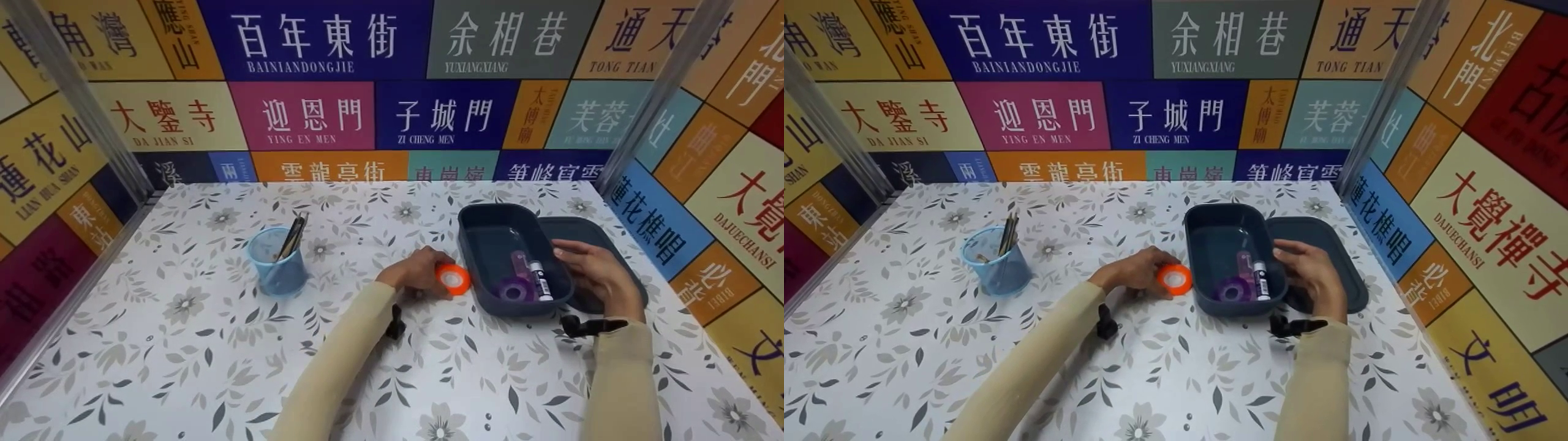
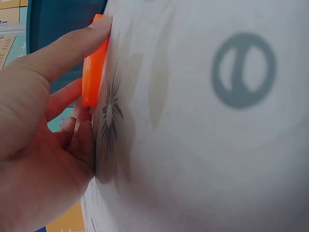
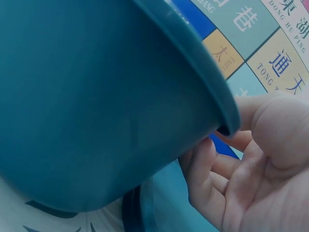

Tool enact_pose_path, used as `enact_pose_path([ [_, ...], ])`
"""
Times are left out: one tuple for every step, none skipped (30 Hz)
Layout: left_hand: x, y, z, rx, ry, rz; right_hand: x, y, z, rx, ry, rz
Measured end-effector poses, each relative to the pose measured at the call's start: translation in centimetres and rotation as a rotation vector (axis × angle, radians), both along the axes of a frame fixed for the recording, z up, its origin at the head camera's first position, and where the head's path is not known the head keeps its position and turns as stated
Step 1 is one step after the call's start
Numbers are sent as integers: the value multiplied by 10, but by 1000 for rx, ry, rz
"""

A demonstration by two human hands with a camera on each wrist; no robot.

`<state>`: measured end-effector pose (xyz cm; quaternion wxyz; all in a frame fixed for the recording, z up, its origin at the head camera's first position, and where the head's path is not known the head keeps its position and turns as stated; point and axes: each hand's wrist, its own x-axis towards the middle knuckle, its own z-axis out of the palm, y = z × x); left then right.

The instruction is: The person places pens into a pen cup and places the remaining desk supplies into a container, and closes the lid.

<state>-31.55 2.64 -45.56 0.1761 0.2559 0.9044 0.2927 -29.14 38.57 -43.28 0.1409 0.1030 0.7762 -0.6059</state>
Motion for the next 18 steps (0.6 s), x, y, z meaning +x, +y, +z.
enact_pose_path([
  [0, 0, 0, 2, -1, 0, 0, 0, 0, 2, -1, 0],
  [0, 0, 0, 0, 2, 0, 1, 0, 0, 0, -2, 0],
  [0, 0, 0, -6, 8, -1, 1, -1, 1, 0, -3, -1],
  [0, 0, 0, -10, 14, -2, 1, 0, 1, 2, -3, -1],
  [0, 0, 0, -15, 21, -2, 0, 0, 1, -3, -3, 0],
  [-1, 0, 0, -20, 26, -3, 0, 0, 1, -7, -2, 2],
  [-1, 1, 0, -26, 30, -5, 0, 0, 1, -11, -2, 5],
  [-1, 1, 0, -34, 36, -8, 0, 0, 1, -14, -3, 6],
  [-1, 1, 0, -37, 39, -9, 0, 1, 1, -13, -5, 6],
  [-2, 1, 1, -38, 33, -7, 0, 1, 1, -12, -7, 5],
  [-2, 1, 1, -35, 17, -2, 0, 1, 1, -11, -10, 4],
  [-2, 1, 2, -27, -12, 6, 0, 1, 1, -7, -10, 2],
  [-2, 1, 2, -18, -45, 16, -1, 1, 1, -2, -12, 0],
  [-3, 0, 3, -6, -79, 26, -1, 1, 1, 2, -13, -3],
  [-3, 0, 3, 8, -115, 38, -1, 1, 1, 5, -13, -6],
  [-3, -1, 4, 21, -150, 52, -1, 1, 1, 7, -13, -7],
  [-3, -2, 5, 37, -181, 64, -1, 1, 0, 5, -11, -8],
  [-3, -3, 5, 51, -197, 66, 0, 1, 0, 5, -6, -4],
])
